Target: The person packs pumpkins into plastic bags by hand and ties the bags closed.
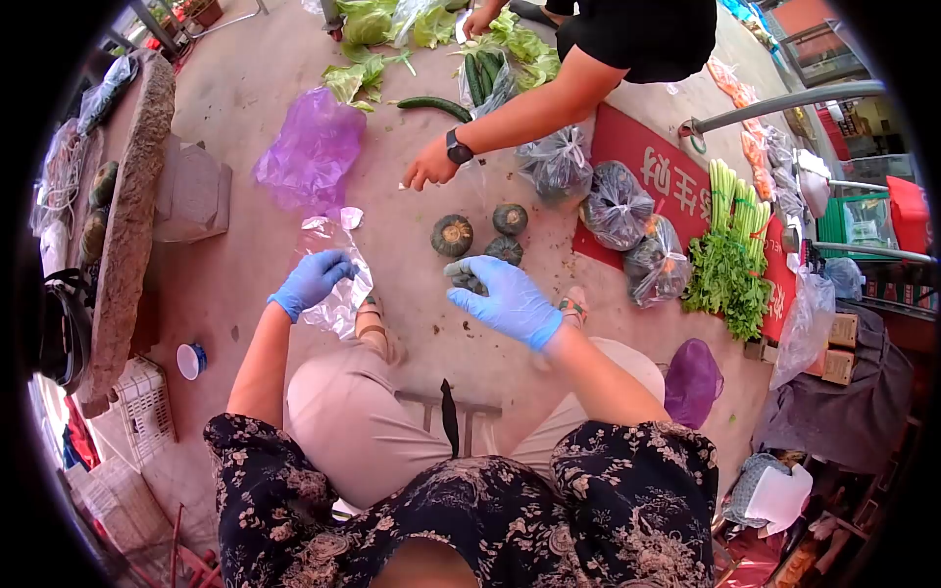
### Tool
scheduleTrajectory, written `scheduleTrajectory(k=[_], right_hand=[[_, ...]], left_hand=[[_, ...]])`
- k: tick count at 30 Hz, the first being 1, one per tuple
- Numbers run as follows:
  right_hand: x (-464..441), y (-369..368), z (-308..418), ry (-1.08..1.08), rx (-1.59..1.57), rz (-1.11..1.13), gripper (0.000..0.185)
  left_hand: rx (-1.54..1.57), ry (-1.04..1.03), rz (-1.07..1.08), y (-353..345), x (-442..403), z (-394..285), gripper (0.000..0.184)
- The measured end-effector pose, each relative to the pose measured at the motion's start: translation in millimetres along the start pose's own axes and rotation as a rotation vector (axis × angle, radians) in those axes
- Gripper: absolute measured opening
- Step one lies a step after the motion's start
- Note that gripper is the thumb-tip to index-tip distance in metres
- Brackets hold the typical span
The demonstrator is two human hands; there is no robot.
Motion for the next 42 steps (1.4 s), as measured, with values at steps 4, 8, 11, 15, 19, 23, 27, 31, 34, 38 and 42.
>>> scheduleTrajectory(k=[4,8,11,15,19,23,27,31,34,38,42], right_hand=[[19,-3,13,0.162,0.087,0.016,0.037],[21,-1,7,0.193,0.11,-0.069,0.03],[17,10,-6,0.09,0.115,-0.044,0.028],[20,25,-21,0.152,0.263,-0.075,0.026],[15,44,-32,0.053,0.514,-0.037,0.027],[3,53,-28,-0.013,0.453,-0.076,0.026],[-4,51,-17,0.141,0.524,-0.144,0.029],[-2,46,-12,0.182,0.572,-0.152,0.028],[4,45,-13,0.193,0.635,-0.16,0.024],[1,50,-7,0.231,0.52,-0.246,0.023],[-5,59,8,0.276,0.088,-0.318,0.032]], left_hand=[[0.184,-0.06,0.105,1,14,-132,0.012],[-0.095,0.038,-0.144,21,12,-79,0.017],[-0.298,0.261,-0.23,8,7,26,0.036],[-0.267,0.625,-0.255,-81,17,192,0.079],[-0.071,0.886,-0.405,-150,17,306,0.062],[-0.18,0.659,-0.362,-96,-21,263,0.032],[0.147,0.208,-0.456,-19,-129,105,0.023],[0.316,-0.159,-0.265,-7,-187,-19,0.024],[-0.069,-0.244,-0.023,-26,-150,-124,0.023],[-0.169,-0.346,0.055,-53,-85,-205,0.025],[-0.229,-0.354,-0.05,-50,-43,-242,0.034]])
Point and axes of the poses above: each hand's wrist, its own x-axis away from the middle knuckle, its own y-axis out of the back of the hand, z = x × y, the point moved 5 cm from there along -x, towards the middle knuckle, and after that the axes turned 1 degree about -y, right-handed, at the moved point
